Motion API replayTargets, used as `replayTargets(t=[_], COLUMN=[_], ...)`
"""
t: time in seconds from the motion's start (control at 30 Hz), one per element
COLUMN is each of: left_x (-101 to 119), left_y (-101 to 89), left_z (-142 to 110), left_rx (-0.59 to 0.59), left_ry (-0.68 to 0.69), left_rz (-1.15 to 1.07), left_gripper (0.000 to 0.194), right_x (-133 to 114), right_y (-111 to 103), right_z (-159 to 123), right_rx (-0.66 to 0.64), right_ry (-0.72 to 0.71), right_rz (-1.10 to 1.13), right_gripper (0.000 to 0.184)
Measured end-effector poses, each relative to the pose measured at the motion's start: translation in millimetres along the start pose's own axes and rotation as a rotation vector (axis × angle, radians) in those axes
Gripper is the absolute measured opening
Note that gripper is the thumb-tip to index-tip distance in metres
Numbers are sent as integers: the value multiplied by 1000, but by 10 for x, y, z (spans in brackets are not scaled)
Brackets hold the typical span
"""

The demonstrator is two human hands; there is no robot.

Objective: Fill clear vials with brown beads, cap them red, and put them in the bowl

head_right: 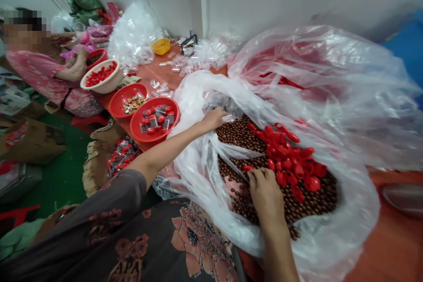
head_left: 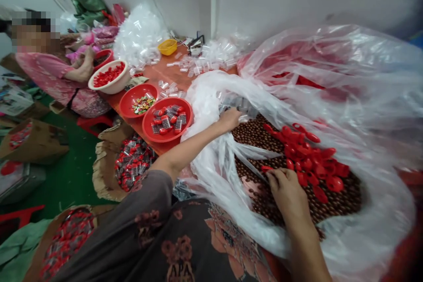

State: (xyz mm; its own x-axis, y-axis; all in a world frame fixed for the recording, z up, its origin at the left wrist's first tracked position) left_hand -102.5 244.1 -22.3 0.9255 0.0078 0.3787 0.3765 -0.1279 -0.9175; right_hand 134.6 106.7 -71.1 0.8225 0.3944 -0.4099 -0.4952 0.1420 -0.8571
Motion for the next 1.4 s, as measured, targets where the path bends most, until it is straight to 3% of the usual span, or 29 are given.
replayTargets(t=[0.13, 0.23, 0.43, 0.57, 0.87, 1.13, 1.27, 1.4], left_x=[34, 104, 357, 521, 591, 578, 616, 582], left_y=[198, 410, 857, 978, 919, 627, 491, 447], left_z=[8, 108, 243, 222, 94, -174, -499, -843], left_rx=[-171, -252, -327, -332, -303, -302, -395, -404], left_ry=[37, 69, 30, 2, -74, -110, -114, -163], left_rz=[-110, -225, -534, -735, -1012, -1170, -1327, -1418], left_gripper=[22, 28, 27, 28, 38, 50, 59, 55], right_x=[-14, -61, -38, -38, -75, -143, -88, 62], right_y=[-103, -96, -125, -118, -128, -141, -181, -244], right_z=[-23, -18, -47, -31, 66, 146, 107, 6], right_rx=[-16, -83, -51, -100, -234, -323, -249, -8], right_ry=[81, 99, 154, 202, 292, 333, 396, 503], right_rz=[41, -11, 9, -42, -177, -291, -209, 223], right_gripper=[34, 40, 41, 42, 41, 44, 35, 16])
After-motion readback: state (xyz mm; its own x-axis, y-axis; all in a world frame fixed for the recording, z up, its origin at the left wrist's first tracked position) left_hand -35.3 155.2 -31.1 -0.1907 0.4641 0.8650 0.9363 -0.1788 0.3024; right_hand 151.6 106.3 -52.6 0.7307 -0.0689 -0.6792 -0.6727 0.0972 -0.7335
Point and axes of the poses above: each hand's wrist, its own z-axis towards the middle knuckle, its own y-axis out of the palm, x = y × z, the point moved 8 cm from there along z, towards the middle knuckle, and after that the axes turned 5 degrees about x, right-handed, at the moved point
